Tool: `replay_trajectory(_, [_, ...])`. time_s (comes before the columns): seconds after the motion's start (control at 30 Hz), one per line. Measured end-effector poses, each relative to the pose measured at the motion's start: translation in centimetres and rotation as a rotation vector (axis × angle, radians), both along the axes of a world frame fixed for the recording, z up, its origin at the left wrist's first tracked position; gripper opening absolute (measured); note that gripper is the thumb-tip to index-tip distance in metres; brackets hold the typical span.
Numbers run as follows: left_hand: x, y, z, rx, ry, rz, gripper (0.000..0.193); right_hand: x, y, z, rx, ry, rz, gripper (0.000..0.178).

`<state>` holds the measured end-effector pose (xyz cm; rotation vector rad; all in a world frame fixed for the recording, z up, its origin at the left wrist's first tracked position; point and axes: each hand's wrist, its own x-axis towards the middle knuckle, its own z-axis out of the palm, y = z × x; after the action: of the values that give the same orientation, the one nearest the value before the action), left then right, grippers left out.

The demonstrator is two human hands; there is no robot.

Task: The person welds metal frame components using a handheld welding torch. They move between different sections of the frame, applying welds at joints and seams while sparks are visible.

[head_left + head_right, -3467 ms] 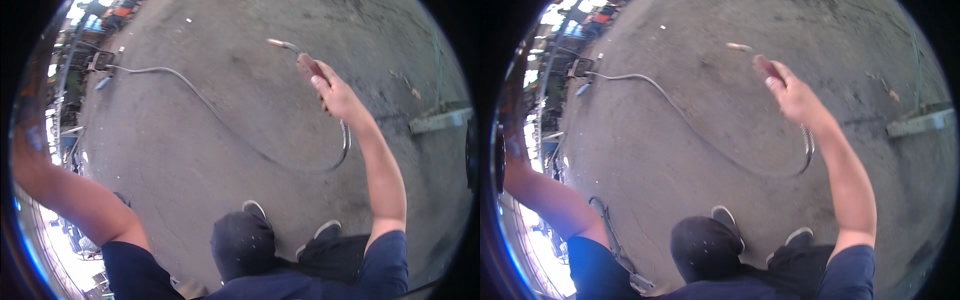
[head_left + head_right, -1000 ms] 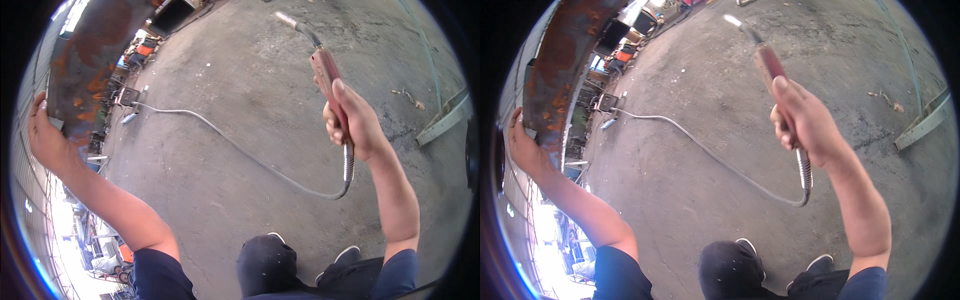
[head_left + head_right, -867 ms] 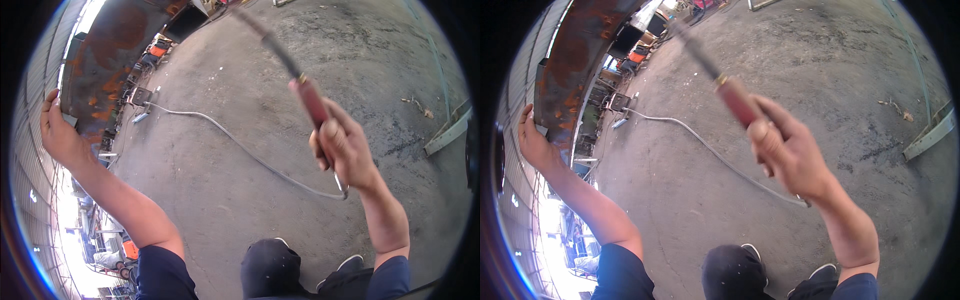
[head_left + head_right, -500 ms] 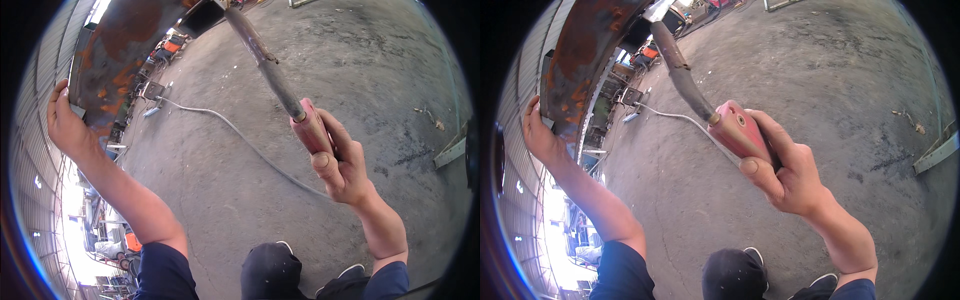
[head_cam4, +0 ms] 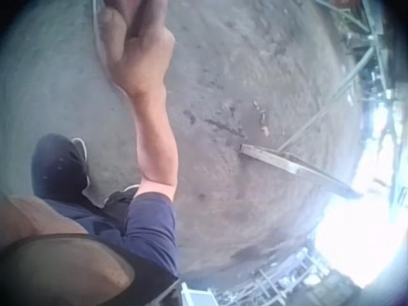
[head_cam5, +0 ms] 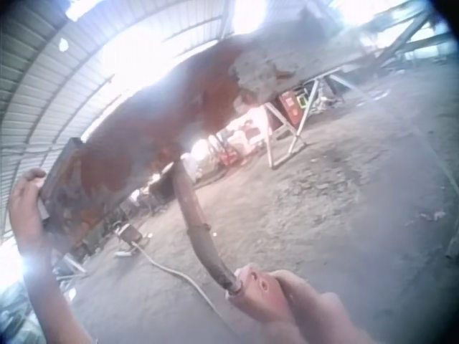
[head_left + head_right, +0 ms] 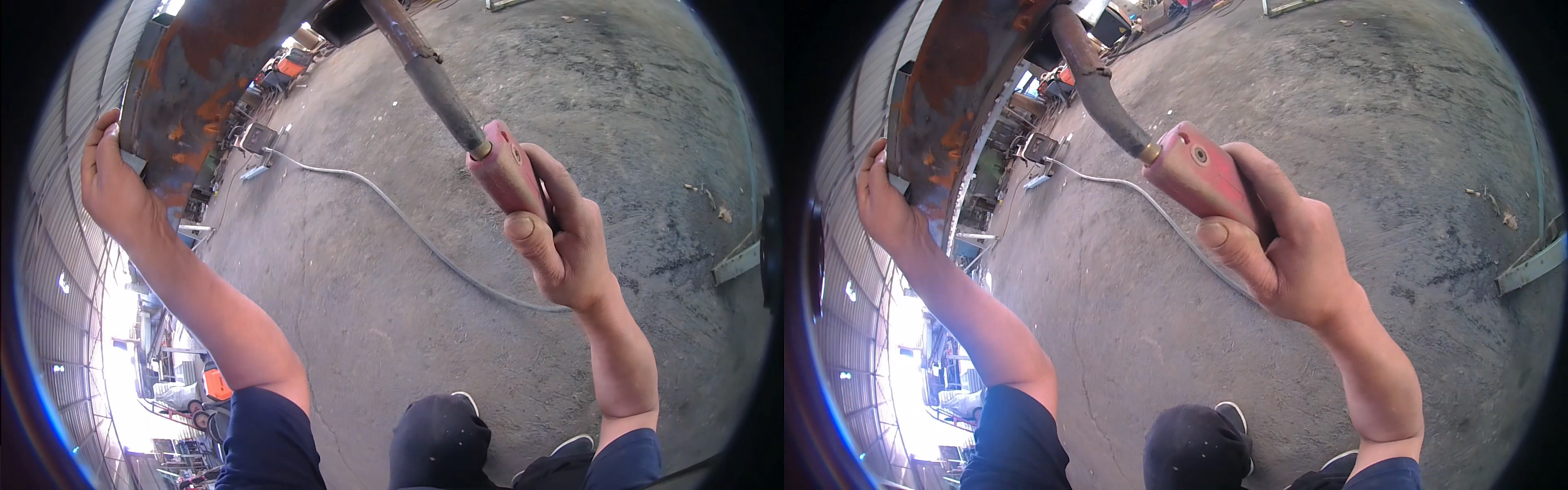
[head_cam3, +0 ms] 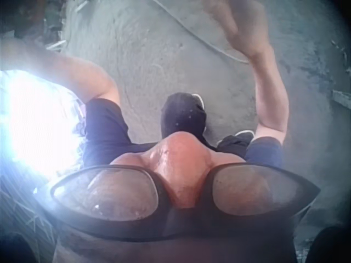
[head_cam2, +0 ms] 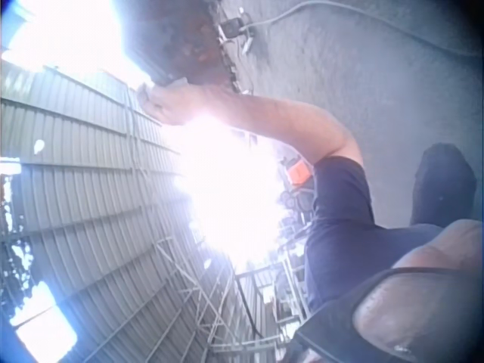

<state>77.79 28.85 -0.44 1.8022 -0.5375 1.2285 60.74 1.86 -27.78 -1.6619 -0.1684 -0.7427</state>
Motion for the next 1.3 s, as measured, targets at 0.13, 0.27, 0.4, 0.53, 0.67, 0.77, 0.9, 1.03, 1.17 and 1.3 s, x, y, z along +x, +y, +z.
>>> replay_trajectory(0.13, [0.0, 0.2, 0.2, -0.099, 0.065, -0.104, 0.026, 0.0, -0.1, 0.2, -0.008, 0.011, -0.017, 0.073])
replay_trajectory(0.27, [-0.1, 0.0, 0.0, 0.016, -0.035, 0.014, 0.026, 0.0, -0.4, 0.2, -0.006, 0.017, -0.01, 0.072])
replay_trajectory(0.4, [-0.4, -0.6, 0.0, -0.016, 0.007, 0.001, 0.027, 0.0, -0.6, 0.0, -0.013, 0.005, -0.02, 0.069])
replay_trajectory(0.53, [0.4, 0.4, 0.2, -0.054, 0.018, -0.095, 0.027, 0.1, -0.5, 0.1, -0.01, -0.018, -0.018, 0.067])
replay_trajectory(0.67, [0.9, 0.9, 0.6, -0.009, -0.018, -0.081, 0.025, -0.3, -0.6, 0.5, 0.012, -0.007, 0.02, 0.07])
replay_trajectory(0.77, [1.2, 1.2, 0.8, -0.011, -0.02, -0.089, 0.023, -0.3, -0.6, -0.1, 0.0, -0.016, 0.036, 0.071])
replay_trajectory(0.9, [1.3, 1.3, 0.8, -0.01, -0.005, -0.09, 0.025, -0.3, -0.5, -0.2, -0.009, -0.018, 0.035, 0.071])
replay_trajectory(1.03, [0.7, 0.7, 0.3, -0.003, 0.007, -0.057, 0.028, -0.2, -0.5, 0.3, -0.005, -0.031, 0.025, 0.07])
replay_trajectory(1.17, [0.3, 0.1, 0.1, -0.015, 0.017, -0.03, 0.03, 0.2, -0.4, 0.1, -0.027, -0.037, -0.012, 0.068])
replay_trajectory(1.3, [0.7, 0.5, 0.1, -0.007, -0.012, -0.03, 0.029, 0.6, -0.4, -0.1, -0.122, -0.06, -0.126, 0.068])
